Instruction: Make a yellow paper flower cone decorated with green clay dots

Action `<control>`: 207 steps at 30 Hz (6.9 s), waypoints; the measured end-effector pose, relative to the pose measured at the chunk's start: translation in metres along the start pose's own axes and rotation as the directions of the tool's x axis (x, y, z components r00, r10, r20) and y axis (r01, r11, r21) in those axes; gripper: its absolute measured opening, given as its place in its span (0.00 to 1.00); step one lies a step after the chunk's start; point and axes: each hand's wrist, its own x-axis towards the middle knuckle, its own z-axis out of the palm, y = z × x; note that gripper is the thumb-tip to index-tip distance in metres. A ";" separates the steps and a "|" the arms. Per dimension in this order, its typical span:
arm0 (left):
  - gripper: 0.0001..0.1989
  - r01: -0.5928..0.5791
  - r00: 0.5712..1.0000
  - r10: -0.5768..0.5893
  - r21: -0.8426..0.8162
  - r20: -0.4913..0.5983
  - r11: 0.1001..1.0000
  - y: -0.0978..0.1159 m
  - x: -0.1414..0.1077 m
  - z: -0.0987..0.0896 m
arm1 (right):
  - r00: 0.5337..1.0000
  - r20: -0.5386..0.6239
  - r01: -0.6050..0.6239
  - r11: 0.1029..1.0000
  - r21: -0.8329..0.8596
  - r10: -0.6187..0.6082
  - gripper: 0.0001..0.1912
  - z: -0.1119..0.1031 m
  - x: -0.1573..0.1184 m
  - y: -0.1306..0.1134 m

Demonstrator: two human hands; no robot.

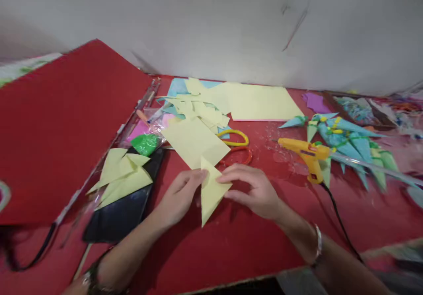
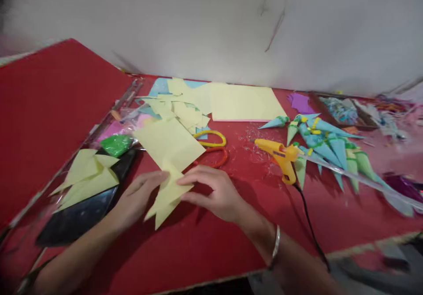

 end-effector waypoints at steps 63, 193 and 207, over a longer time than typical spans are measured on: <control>0.16 -0.020 0.993 0.013 0.055 0.116 0.998 -0.004 0.005 -0.004 | 0.989 -0.109 -0.097 0.995 0.005 0.097 0.05 0.003 0.002 0.000; 0.12 -0.240 0.971 0.216 0.467 0.106 0.851 -0.008 -0.002 0.002 | 0.954 0.231 -0.155 0.973 -0.173 0.193 0.15 0.014 0.000 0.003; 0.15 -0.127 0.990 0.097 0.335 0.104 0.934 -0.009 -0.003 0.007 | 0.962 -0.057 -0.271 0.950 -0.156 0.265 0.16 0.021 -0.001 0.002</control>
